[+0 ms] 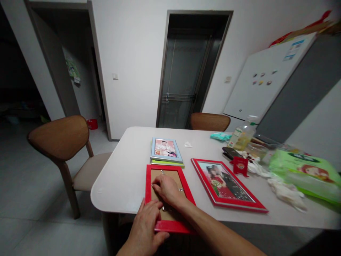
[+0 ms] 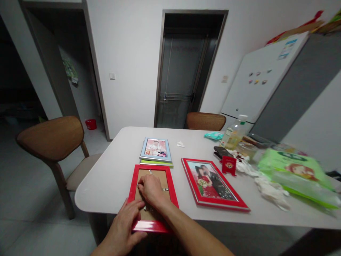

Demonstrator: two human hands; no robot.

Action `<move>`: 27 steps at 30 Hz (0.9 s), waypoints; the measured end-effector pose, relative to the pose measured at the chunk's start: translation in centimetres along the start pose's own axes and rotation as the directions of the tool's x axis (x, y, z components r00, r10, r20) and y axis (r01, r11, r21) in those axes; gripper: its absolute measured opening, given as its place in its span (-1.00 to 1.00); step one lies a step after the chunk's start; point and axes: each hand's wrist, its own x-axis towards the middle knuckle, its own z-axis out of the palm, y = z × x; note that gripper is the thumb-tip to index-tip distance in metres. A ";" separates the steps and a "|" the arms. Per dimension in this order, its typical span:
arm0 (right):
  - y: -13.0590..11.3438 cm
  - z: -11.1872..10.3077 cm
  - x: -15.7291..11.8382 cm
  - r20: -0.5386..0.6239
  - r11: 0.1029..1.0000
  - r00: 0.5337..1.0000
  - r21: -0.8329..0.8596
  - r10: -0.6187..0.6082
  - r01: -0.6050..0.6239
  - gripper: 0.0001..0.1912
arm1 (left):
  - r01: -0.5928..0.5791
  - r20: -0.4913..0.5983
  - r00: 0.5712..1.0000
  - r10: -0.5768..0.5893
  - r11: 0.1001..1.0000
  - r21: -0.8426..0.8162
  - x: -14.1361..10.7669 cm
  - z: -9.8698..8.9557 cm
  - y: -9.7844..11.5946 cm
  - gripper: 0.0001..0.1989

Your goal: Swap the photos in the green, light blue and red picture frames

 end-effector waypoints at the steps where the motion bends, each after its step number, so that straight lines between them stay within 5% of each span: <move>1: -0.2 0.0 0.0 -0.002 1.000 1.000 -0.015 0.024 -0.024 -0.79 | 0.001 0.000 1.000 -0.001 1.000 -0.006 0.0 0.0 0.1 -0.52; 6: -0.6 0.3 -0.2 0.010 1.000 0.999 -0.004 0.031 -0.031 -0.82 | -0.035 0.023 0.999 0.037 0.997 -0.064 0.3 -0.3 0.4 -0.75; 15: 1.5 -1.9 -2.3 -0.038 0.976 0.990 0.164 -0.137 0.141 -0.80 | -0.078 -0.028 0.997 0.075 0.991 -0.113 0.7 -0.3 -0.3 -0.78; 19: 2.0 -2.6 -5.1 0.099 0.957 0.953 0.088 -0.286 0.278 -0.82 | -0.098 -0.056 0.994 0.091 0.987 -0.129 0.5 -0.1 -0.7 -0.81; 27: 1.5 -3.4 -7.4 0.140 0.925 0.914 0.042 -0.381 0.379 -0.80 | -0.069 -0.029 0.997 0.066 0.990 -0.123 0.4 -0.2 -0.7 -0.79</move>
